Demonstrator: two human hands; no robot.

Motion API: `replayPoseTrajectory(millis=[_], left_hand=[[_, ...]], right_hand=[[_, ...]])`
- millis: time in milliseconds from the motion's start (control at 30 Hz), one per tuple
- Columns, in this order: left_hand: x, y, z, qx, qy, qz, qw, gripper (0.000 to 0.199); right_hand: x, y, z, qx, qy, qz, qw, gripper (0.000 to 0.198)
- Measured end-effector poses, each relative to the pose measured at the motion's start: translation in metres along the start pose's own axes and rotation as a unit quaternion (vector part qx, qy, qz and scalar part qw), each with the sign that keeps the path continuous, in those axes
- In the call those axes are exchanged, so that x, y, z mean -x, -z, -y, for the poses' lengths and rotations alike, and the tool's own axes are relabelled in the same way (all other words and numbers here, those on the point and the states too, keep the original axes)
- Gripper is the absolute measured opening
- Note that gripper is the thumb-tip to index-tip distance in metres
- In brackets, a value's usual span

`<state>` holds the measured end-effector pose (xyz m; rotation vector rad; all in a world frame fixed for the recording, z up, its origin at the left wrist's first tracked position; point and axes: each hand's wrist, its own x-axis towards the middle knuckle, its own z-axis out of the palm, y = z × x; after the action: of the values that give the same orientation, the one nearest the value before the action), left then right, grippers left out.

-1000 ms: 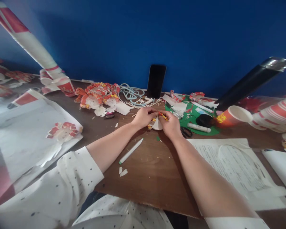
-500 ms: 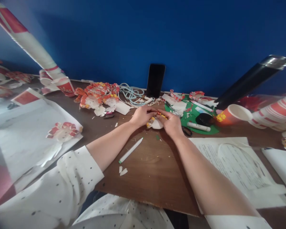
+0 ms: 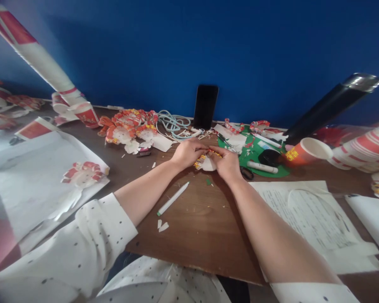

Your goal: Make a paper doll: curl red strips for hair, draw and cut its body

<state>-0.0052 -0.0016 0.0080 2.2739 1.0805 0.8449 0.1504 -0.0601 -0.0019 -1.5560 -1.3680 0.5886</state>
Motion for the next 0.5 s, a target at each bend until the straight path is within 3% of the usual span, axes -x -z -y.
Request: replayPoseTrajectory(millis=[267, 400, 500], left_hand=[[0.0005, -0.0013, 0.0002, -0.104, -0.096, -0.016, 0.99, 0.023], [0.0008, -0.0017, -0.0014, -0.081, -0.094, -0.016, 0.992, 0.021], [-0.0014, -0.0001, 0.0001, 0.006, -0.044, -0.008, 0.999, 0.023]], right_hand=[[0.0, 0.0018, -0.0012, -0.026, -0.009, 0.012, 1.0, 0.03], [-0.001, 0.0, -0.0038, -0.045, -0.014, -0.001, 0.999, 0.03], [-0.0015, -0.0015, -0.0046, -0.05, -0.032, -0.016, 0.998, 0.035]])
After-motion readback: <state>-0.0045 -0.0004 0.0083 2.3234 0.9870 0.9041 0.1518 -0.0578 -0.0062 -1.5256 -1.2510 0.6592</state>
